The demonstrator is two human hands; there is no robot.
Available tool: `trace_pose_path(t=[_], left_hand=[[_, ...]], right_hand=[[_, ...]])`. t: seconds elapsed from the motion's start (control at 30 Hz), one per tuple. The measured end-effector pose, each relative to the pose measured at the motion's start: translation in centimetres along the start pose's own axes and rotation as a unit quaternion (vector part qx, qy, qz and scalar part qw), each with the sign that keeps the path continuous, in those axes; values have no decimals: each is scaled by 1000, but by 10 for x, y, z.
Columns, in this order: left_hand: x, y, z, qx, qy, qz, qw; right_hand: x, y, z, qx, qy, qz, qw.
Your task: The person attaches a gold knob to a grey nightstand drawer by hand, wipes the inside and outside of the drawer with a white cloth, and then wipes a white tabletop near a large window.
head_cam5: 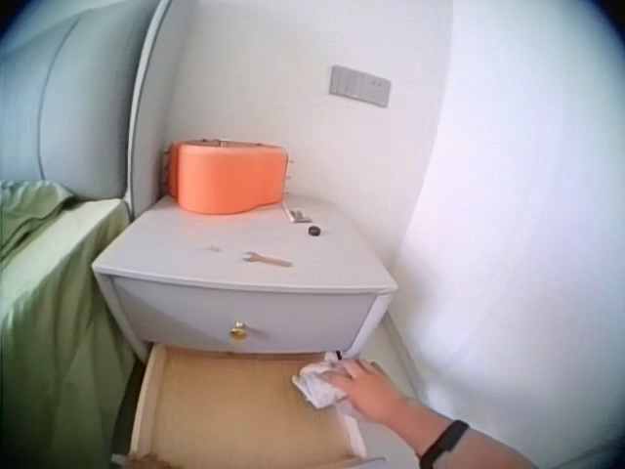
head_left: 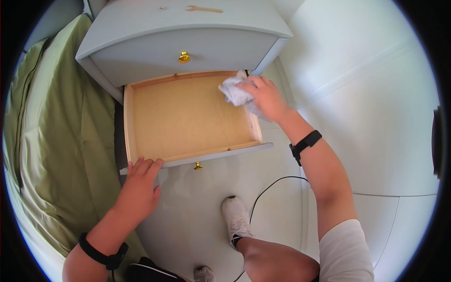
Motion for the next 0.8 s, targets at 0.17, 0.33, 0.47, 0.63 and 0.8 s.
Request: trace_pose_path(t=[0.17, 0.33, 0.47, 0.63, 0.8], left_hand=[[9, -7, -5, -14, 77, -14, 997], [15, 1, 4, -19, 175, -34, 984], [12, 0, 2, -22, 145, -32, 989], [-10, 8, 5, -58, -30, -15, 998], [-23, 9, 42, -15, -436, -15, 900]], right_hand=[[12, -2, 11, 104, 130, 49, 985], [6, -51, 45, 200, 256, 41, 945], [2, -58, 38, 295, 259, 49, 918], [-80, -39, -48, 240, 215, 217, 921], [-91, -10, -153, 193, 629, 84, 748]])
Point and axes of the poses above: each hand's wrist, its own y-axis towards the middle knuckle, its own x-axis out of the palm, z = x × y, the point moved 8 cm from there along y, towards the middle knuckle, and after that the axes turned 1 degree about y, right-handed, at the moved point
